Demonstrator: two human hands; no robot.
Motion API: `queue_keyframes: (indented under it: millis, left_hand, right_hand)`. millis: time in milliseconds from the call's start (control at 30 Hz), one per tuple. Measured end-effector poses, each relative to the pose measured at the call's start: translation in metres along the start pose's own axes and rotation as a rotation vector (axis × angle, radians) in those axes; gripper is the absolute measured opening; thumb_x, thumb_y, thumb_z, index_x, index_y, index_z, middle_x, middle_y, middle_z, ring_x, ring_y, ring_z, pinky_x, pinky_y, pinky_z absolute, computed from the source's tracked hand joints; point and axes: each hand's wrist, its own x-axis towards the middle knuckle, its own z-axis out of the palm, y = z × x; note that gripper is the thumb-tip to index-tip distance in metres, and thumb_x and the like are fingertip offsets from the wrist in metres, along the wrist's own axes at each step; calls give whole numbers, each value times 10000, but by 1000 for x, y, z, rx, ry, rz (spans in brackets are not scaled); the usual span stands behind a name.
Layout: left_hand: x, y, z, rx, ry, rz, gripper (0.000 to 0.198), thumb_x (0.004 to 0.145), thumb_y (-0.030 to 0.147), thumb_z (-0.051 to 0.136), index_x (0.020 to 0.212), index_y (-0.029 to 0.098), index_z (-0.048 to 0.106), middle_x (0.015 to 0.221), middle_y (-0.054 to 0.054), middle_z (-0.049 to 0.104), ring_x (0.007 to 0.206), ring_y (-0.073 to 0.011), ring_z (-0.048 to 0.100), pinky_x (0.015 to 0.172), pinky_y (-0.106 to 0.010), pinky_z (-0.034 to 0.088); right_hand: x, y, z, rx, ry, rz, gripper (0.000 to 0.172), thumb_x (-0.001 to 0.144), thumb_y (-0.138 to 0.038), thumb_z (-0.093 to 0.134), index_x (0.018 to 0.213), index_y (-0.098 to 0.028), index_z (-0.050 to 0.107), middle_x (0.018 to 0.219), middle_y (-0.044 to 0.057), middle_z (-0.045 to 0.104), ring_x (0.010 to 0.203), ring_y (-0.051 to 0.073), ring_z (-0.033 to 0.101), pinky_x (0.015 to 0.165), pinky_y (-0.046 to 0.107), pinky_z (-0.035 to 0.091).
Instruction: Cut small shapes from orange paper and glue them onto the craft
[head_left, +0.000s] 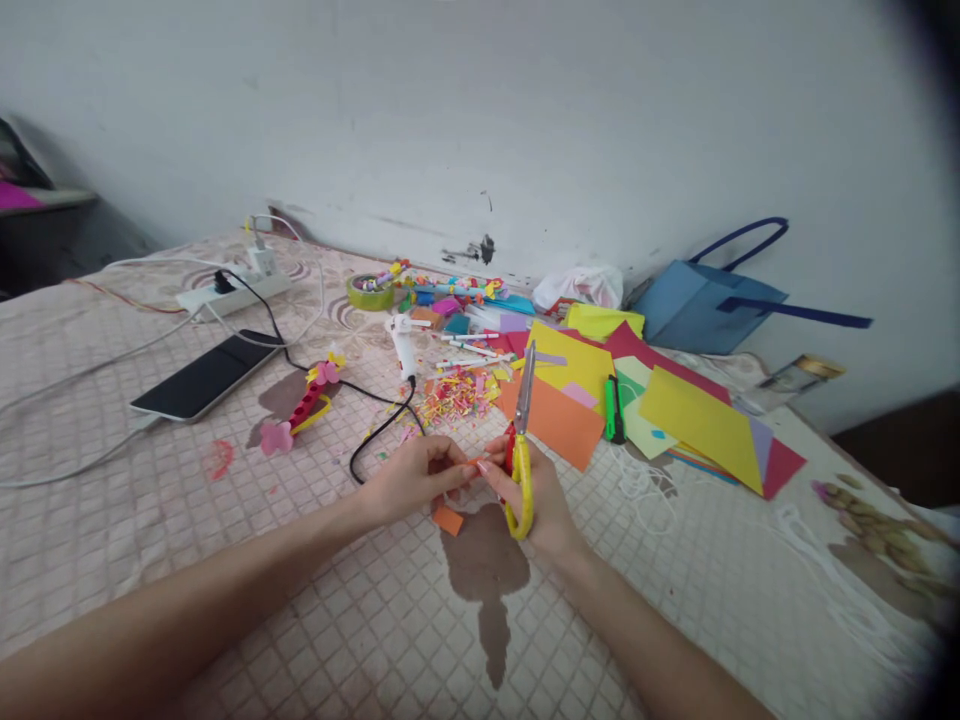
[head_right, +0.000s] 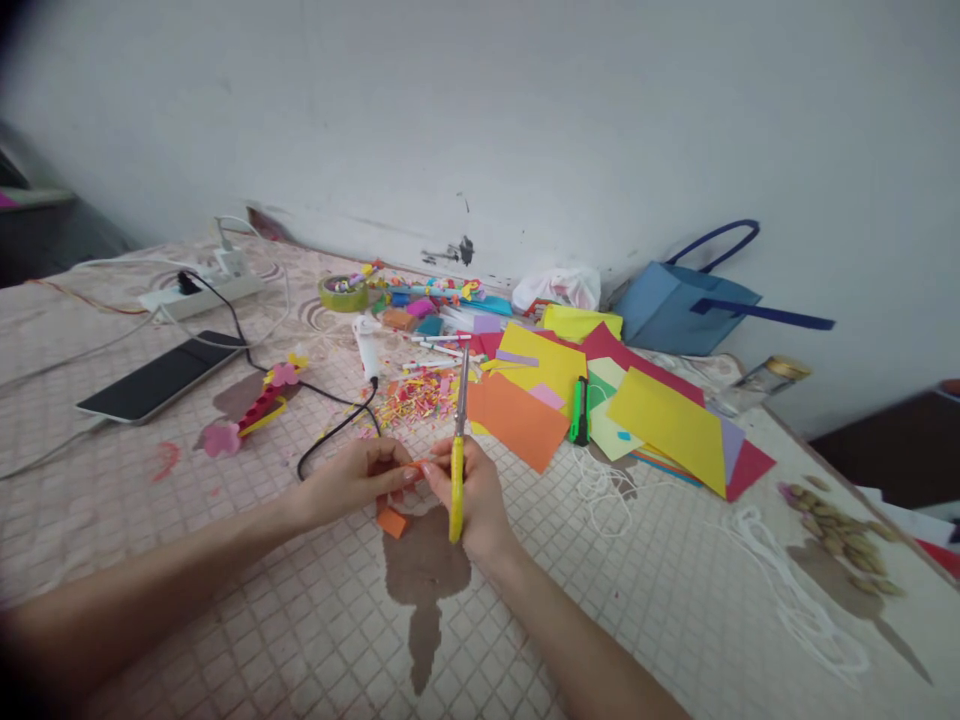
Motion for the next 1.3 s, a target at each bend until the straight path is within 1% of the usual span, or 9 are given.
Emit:
queue_keyframes:
  millis: [133,233,400,567,667,800,900,1100,1300]
  left_hand:
    - [1,-1,-2,50,75,59,230,794,371,555,722,155,519,543,42,505,485,-79,491,462,-189,406]
    - [2,-1,-2,44,67,60,230,807,372,540,741,153,523,560,38,510,493,-78,488,465,-191,407]
    - [3,0,-1,28,36,35,261,796,402,548,728,152,522,568,30,527,509,-83,501,468,-192,404]
    - [6,4,3,17,52,14,251,792,399,538,721,160,502,534,42,523,481,-81,502,460,-191,408]
    - [12,10,4,27,56,27,228,786,376,546,749,154,510,551,32,545,491,-85,514,468,-194,415]
    - [22,17,3,80,58,22,239,775,365,559,689,148,510,503,32,528,453,-76,484,447,-186,387]
    - [27,17,5,54,78,32,234,770,362,561,689,146,519,532,23,545,469,-79,499,449,-187,394]
    - [21,7,9,1,50,31,227,783,349,542,679,148,520,548,29,532,485,-76,502,464,-187,404]
    - [13,8,5,-15,33,15,235,778,364,562,688,151,518,554,27,537,499,-82,513,474,-189,412]
  right_hand:
    - [0,1,-1,6,-12,-24,193,693,-310,670,803,-202,553,691,-6,607,631,151,589,587,271,471]
    - [0,3,-1,32,-20,-10,207,685,-298,681,825,-202,561,724,-4,605,661,151,589,619,274,471]
    - [2,8,-1,70,-27,14,209,680,-291,686,820,-201,560,735,-8,596,666,147,584,616,265,462]
    - [4,9,-3,80,19,7,204,674,-293,691,804,-197,566,684,-26,583,611,128,554,584,254,435]
    - [6,9,-6,100,35,-12,211,664,-286,698,804,-195,570,699,-21,585,632,132,558,608,260,434]
    - [8,7,-9,97,68,-34,202,691,-317,686,801,-194,570,705,-14,594,631,132,556,589,255,431]
    - [9,5,-10,111,43,-25,220,681,-325,693,789,-191,557,679,-16,597,605,125,549,559,243,422]
    - [9,5,-11,131,59,13,207,671,-301,682,775,-188,543,683,-24,572,603,116,545,574,242,437]
    - [7,7,-11,82,42,-15,202,692,-313,679,795,-190,556,689,-19,572,610,122,548,586,250,448]
